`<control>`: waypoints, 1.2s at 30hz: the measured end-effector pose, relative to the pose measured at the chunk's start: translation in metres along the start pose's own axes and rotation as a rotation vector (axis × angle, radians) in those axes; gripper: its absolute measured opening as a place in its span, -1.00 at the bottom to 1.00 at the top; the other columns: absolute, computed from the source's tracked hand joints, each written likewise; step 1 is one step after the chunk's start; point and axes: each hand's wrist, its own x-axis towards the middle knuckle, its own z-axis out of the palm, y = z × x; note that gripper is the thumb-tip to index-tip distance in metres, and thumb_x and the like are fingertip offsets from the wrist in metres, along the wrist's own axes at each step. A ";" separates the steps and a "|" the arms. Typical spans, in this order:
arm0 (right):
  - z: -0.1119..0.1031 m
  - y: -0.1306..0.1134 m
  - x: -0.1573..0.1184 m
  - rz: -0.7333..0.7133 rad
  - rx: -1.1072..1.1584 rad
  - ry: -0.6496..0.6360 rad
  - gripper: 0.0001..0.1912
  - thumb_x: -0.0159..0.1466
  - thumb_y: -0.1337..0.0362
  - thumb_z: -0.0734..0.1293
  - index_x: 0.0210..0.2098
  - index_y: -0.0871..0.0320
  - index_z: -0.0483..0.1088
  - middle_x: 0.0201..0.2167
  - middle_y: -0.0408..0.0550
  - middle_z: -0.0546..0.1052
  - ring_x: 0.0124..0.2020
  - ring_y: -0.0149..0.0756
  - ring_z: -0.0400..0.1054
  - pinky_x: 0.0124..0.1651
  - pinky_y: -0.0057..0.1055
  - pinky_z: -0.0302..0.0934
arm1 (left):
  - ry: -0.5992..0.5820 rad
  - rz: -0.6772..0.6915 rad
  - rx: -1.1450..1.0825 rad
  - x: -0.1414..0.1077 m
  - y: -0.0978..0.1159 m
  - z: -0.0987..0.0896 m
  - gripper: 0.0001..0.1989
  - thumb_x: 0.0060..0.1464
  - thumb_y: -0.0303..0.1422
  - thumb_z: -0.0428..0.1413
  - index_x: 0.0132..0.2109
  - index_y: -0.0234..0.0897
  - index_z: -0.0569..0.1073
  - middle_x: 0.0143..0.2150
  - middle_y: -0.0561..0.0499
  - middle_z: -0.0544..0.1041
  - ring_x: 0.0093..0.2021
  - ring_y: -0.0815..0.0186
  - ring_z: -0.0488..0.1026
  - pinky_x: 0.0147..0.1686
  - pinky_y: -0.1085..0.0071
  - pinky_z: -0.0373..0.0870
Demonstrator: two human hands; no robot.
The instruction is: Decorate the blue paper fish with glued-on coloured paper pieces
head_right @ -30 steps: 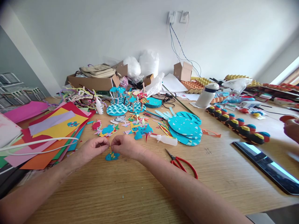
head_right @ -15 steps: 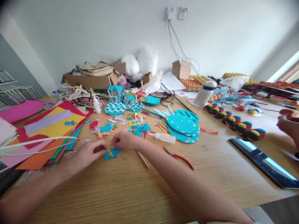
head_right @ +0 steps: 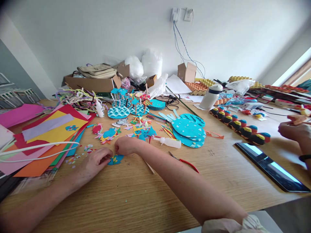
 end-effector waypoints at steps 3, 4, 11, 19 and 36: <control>-0.001 -0.001 0.003 -0.005 -0.030 -0.020 -0.76 0.02 0.34 0.25 -0.33 0.13 0.48 -0.35 -0.04 0.51 -0.38 -0.29 0.33 -0.43 -0.50 0.11 | 0.003 0.002 0.004 -0.001 -0.001 0.001 -0.88 -0.05 -0.52 -0.05 -0.38 -0.27 0.36 -0.37 -0.02 0.45 -0.32 0.26 0.38 -0.32 0.37 0.32; -0.001 -0.001 0.004 -0.007 -0.039 -0.026 -0.76 0.02 0.35 0.25 -0.33 0.13 0.48 -0.35 -0.03 0.51 -0.38 -0.29 0.34 -0.43 -0.50 0.12 | 0.000 0.001 0.008 -0.001 -0.001 0.001 -0.88 -0.05 -0.52 -0.04 -0.37 -0.27 0.36 -0.37 -0.03 0.45 -0.32 0.26 0.38 -0.31 0.37 0.32; 0.000 -0.004 0.004 -0.002 -0.073 -0.020 -0.76 0.01 0.36 0.25 -0.33 0.15 0.49 -0.33 0.02 0.51 -0.34 -0.20 0.35 -0.41 -0.44 0.14 | 0.000 0.000 0.016 -0.002 0.000 0.000 -0.88 -0.02 -0.50 -0.05 -0.36 -0.28 0.37 -0.34 -0.04 0.46 -0.29 0.25 0.38 -0.28 0.36 0.32; 0.000 -0.005 0.004 0.008 -0.086 -0.036 -0.74 0.05 0.34 0.23 -0.29 0.15 0.49 -0.31 0.02 0.52 -0.33 -0.23 0.37 -0.41 -0.47 0.15 | 0.010 0.016 0.013 -0.003 -0.003 0.002 -0.86 0.02 -0.48 -0.06 -0.33 -0.27 0.39 -0.32 -0.04 0.45 -0.27 0.25 0.37 -0.27 0.36 0.31; 0.006 -0.004 0.005 -0.013 -0.121 -0.008 -0.73 0.07 0.31 0.21 -0.28 0.16 0.48 -0.30 -0.01 0.53 -0.28 -0.21 0.37 -0.33 -0.46 0.15 | 0.009 0.036 0.031 -0.004 -0.005 0.004 -0.86 0.02 -0.49 -0.07 -0.32 -0.28 0.38 -0.31 -0.05 0.45 -0.27 0.25 0.37 -0.25 0.35 0.32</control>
